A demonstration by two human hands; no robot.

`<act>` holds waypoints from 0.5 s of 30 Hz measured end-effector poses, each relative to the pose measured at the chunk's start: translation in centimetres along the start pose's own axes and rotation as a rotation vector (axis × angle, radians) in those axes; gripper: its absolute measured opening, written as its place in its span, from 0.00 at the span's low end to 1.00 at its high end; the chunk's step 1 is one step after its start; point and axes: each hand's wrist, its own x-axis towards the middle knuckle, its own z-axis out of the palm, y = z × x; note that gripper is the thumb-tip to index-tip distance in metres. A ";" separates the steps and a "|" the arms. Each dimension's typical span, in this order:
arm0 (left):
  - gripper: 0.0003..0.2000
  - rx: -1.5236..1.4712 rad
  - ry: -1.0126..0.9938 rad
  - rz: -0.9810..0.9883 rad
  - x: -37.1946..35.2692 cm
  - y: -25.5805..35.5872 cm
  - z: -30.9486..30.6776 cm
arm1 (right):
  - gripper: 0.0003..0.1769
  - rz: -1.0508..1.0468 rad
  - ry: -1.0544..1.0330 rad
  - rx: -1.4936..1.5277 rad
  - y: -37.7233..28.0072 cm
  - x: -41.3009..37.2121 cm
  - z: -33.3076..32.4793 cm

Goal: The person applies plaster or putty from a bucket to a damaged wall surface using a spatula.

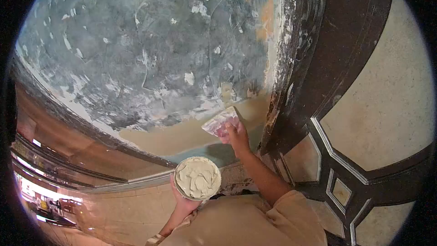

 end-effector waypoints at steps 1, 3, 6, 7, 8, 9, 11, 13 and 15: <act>0.41 0.035 -0.010 0.007 0.1 -0.2 0.3 | 0.23 0.049 0.019 -0.019 -0.9 0.4 0.5; 0.41 0.003 -0.022 -0.021 0.2 -0.2 0.1 | 0.24 0.097 0.044 -0.035 0.8 1.0 -0.7; 0.41 -0.005 -0.038 -0.003 0.0 -0.4 0.6 | 0.23 -0.037 0.154 -0.180 7.8 0.4 -4.9; 0.41 0.084 -0.026 0.027 -0.4 -0.5 1.2 | 0.23 0.160 0.168 -0.125 7.5 -0.9 -5.0; 0.41 0.171 -0.012 0.059 -0.5 -0.5 1.6 | 0.23 0.359 0.178 -0.071 7.0 -1.7 -5.0; 0.41 0.017 -0.001 -0.018 -0.2 -0.5 0.5 | 0.23 0.362 0.176 -0.072 5.7 -2.3 -3.9; 0.42 0.010 0.054 -0.025 0.0 -0.8 0.5 | 0.23 0.133 0.078 0.015 3.0 -2.3 -0.3; 0.42 0.000 0.038 -0.035 0.3 -1.4 0.0 | 0.23 0.092 0.024 -0.019 1.7 -0.8 1.7; 0.42 -0.009 0.015 -0.044 0.4 -1.7 0.0 | 0.22 0.044 -0.031 -0.054 2.1 -0.1 1.5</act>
